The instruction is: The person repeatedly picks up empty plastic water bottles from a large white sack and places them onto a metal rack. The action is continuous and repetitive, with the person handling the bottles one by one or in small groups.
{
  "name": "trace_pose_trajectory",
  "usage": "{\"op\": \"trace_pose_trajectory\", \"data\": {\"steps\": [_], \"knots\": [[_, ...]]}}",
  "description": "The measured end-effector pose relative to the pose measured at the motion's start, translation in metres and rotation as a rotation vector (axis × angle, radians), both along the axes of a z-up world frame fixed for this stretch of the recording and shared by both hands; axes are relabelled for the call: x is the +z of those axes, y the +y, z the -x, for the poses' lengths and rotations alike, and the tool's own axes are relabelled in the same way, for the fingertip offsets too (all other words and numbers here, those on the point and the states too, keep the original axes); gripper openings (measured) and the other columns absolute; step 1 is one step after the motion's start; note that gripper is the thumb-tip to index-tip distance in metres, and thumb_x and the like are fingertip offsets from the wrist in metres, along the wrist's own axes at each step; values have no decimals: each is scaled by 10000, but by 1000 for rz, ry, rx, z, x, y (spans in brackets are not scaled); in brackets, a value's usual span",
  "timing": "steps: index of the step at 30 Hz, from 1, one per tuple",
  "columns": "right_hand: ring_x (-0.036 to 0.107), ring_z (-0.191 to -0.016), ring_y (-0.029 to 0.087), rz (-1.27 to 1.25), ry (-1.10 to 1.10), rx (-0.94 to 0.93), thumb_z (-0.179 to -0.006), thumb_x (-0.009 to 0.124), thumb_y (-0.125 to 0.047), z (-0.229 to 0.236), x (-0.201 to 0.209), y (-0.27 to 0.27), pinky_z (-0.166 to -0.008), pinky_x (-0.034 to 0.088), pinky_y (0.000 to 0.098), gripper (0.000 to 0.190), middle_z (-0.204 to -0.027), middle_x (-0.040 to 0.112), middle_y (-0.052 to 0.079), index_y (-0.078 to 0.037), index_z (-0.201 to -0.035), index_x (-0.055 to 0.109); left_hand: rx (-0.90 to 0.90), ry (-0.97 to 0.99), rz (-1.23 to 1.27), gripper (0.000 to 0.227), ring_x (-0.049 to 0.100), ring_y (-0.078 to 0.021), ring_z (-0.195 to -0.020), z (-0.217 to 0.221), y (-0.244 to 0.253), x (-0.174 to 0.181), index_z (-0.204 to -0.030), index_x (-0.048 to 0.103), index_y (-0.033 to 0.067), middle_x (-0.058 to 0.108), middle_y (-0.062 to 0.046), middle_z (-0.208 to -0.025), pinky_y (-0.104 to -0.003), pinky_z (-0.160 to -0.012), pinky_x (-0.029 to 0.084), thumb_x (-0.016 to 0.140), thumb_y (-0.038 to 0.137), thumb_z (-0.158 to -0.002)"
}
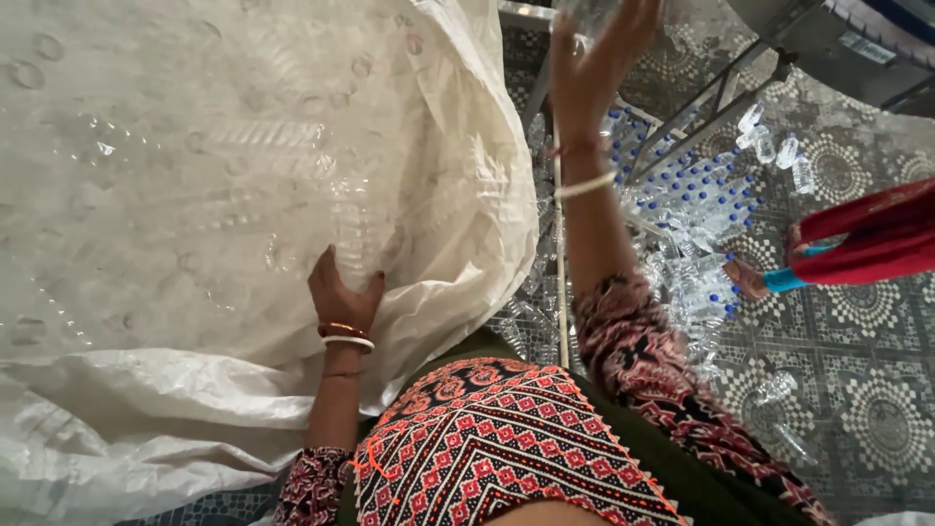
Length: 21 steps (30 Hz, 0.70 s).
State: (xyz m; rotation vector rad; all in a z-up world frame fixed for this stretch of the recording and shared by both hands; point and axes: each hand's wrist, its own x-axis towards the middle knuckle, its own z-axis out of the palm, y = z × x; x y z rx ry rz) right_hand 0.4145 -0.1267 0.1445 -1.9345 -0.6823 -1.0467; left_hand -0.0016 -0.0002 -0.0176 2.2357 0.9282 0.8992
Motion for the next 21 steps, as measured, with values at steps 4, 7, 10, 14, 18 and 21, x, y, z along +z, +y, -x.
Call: {"op": "trace_pose_trajectory", "data": {"steps": [4,7,10,14,18,21], "knots": [[385,-1492,237,-93,161,502,-969,682,-150,106,-44,20,-1256,348,389,688,-1557,396,78,-127,-1561,332,122,-6,-304,817,441,-441,-1348,0,-7,18,-1384,537,18,510,-238,-1435,-585,-1118,354,844,397,-727],[481,-1355,314,419,341,769,-879,718,-152,167,-83,24,-1174,376,453,587,-1447,520,157,-103,-1424,506,173,19,-430,782,390,-449,-1397,2,-9,24,-1350,562,41,475,-240,-1470,-617,-1142,296,833,425,-724],[512,-1258,304,903,189,650,-849,720,-242,187,-122,23,-1122,316,481,445,-1324,606,121,-154,-1281,660,143,34,-427,766,391,-445,-1408,0,-4,19,-1346,553,21,467,-253,-1485,-604,-1158,301,824,401,-739],[520,-1265,287,1041,68,672,-797,727,-273,203,-162,16,-1179,248,503,441,-1217,652,89,-124,-1209,675,27,70,-328,748,473,-414,-1351,3,-5,14,-1349,529,-17,532,-231,-1438,-558,-1146,357,814,347,-762],[524,-1257,274,1113,60,646,-797,711,-273,207,-159,21,-1182,240,508,450,-1220,646,96,-95,-1209,669,-13,91,-256,756,531,-406,-1244,3,-1,10,-1360,522,-23,581,-223,-1336,-525,-1098,398,812,342,-765],[523,-1257,270,1080,111,651,-787,710,-275,208,-157,20,-1182,232,508,458,-1222,644,97,-90,-1203,668,-25,132,-180,784,566,-388,-1174,2,-1,10,-1381,518,-19,613,-216,-1272,-509,-1061,416,815,362,-764]]}}
